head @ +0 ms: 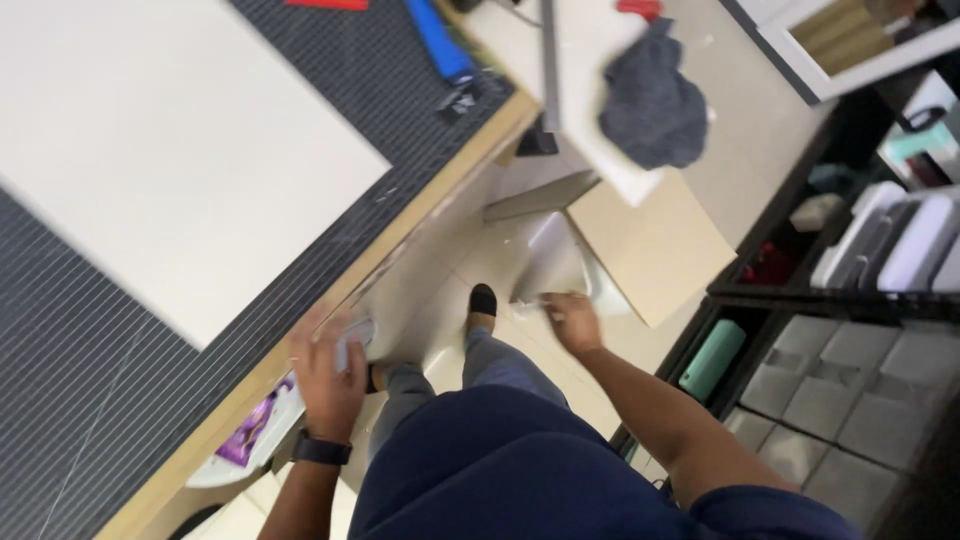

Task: Cutting a paper sheet to size, applying glue to a board using a roller, and mounting the board onto the paper before smoothing it with a squeegee.

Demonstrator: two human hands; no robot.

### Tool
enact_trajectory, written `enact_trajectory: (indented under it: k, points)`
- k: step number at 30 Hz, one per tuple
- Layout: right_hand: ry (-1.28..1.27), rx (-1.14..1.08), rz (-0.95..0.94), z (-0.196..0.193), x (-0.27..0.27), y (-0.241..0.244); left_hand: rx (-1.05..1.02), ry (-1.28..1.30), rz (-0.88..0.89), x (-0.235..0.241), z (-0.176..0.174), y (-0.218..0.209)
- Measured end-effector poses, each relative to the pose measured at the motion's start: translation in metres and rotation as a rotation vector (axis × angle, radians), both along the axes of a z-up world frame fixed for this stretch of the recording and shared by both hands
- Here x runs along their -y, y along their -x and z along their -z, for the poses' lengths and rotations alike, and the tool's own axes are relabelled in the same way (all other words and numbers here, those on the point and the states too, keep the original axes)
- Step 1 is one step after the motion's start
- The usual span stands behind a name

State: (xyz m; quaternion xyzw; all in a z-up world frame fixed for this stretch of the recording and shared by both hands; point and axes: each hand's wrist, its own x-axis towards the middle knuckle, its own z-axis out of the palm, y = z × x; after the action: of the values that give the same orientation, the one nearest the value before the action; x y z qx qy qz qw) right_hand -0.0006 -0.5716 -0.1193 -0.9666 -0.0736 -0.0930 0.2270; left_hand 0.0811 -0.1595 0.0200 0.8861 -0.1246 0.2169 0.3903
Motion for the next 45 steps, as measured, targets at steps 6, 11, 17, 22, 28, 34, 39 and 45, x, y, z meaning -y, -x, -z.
enact_trajectory:
  k: [6, 11, 17, 22, 28, 34, 39, 45]
  points:
    - [-0.001, -0.631, 1.346, 0.098, 0.24, 0.081, -0.297, 0.051, 0.542, 0.184, 0.015, -0.039]
    - [-0.363, -0.68, 1.598, 0.064, 0.262, 0.049, -0.745, -0.331, 0.804, 0.343, 0.102, -0.09]
    - [-0.735, -0.689, 1.659, 0.043, 0.269, 0.032, -1.099, -0.497, 0.616, 0.487, 0.221, -0.135]
    - [-0.784, -0.688, 1.587, 0.049, 0.284, 0.038, -1.17, -0.513, 0.56, 0.513, 0.201, -0.124]
    - [-0.738, -0.614, 1.666, -0.005, 0.28, 0.03, -1.239, -0.526, 0.482, 0.523, 0.16, -0.121]
    - [-0.401, -0.296, 1.767, 0.015, 0.359, 0.102, -1.327, -0.46, 0.62, 0.491, 0.127, -0.114]
    - [-0.076, -0.17, 1.591, -0.096, 0.454, 0.142, -1.285, -0.285, 0.843, 0.458, 0.128, -0.081]
    - [0.592, -0.062, 1.006, -0.206, 0.417, 0.117, -1.334, -0.115, 1.211, 0.393, 0.006, -0.097]
